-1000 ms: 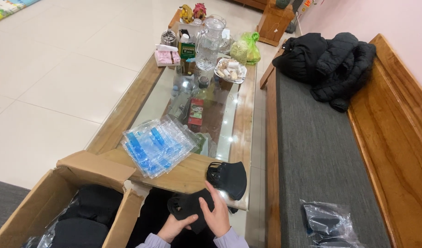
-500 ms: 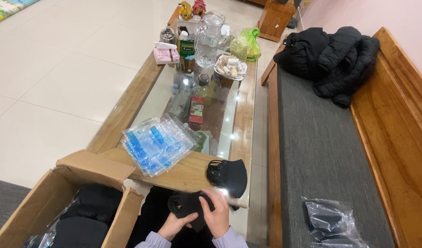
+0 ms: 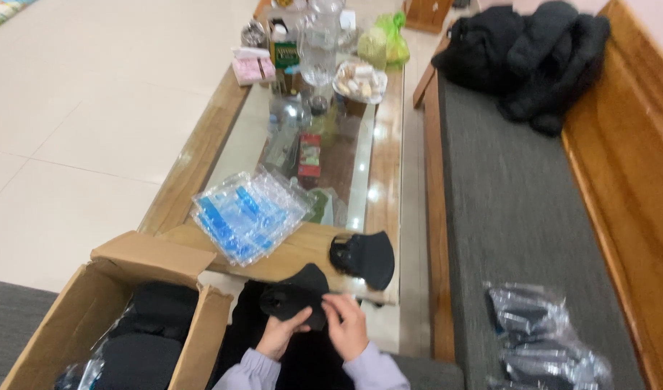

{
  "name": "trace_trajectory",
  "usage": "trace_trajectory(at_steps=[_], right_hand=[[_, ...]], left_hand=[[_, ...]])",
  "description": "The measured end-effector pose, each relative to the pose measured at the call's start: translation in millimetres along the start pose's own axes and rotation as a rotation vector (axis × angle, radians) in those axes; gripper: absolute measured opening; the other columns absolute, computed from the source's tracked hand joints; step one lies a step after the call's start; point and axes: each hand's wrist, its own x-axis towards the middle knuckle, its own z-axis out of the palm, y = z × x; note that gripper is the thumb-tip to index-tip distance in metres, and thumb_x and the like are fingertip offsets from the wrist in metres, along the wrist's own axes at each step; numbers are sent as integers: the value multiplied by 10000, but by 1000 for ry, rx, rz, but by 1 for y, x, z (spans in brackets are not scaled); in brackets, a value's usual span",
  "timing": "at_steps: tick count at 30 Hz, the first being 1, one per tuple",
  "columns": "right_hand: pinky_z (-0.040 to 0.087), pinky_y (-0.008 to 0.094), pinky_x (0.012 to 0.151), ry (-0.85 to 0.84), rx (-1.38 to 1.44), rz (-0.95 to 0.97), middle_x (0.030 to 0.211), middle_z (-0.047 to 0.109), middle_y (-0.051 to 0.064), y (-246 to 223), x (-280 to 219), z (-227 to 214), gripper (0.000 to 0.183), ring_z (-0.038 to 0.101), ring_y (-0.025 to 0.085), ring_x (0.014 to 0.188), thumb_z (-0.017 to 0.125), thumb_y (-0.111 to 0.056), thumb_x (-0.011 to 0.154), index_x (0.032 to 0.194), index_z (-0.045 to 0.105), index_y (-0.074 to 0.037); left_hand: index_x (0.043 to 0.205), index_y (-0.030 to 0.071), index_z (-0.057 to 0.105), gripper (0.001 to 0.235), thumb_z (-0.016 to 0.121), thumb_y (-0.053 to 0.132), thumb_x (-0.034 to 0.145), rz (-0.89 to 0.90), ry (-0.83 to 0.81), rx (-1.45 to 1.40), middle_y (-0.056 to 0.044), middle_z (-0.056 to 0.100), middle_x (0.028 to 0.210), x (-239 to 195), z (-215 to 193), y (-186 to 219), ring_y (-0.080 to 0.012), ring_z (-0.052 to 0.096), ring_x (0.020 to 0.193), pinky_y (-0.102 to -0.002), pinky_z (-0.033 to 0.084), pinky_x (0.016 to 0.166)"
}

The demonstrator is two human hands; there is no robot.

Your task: The person is sorting and inspecting black face masks, taking them out of a cardboard box and placing them on a glass coffee table.

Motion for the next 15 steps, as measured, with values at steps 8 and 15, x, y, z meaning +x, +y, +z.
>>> trace_trajectory(at_steps=[8,15], right_hand=[[553,338,725,268,197,304,846,777,90,40,30,-51,223,682,191,727,727,21,883,1060,798,-96],[480,293,423,324,322,723,652,668,146,66,50,-69,405,551,169,367,677,-64,978,1363,603,38]], left_hand=[[1335,67,673,632,908,-3,753,53,19,100,-110,756,1236,-11,7,10,-285,765,883,-360,657,665],[1382,101,648,666,865,-47,769,101,-8,16,-81,747,1272,2,-2,-1,-281,770,881,-343,653,623]])
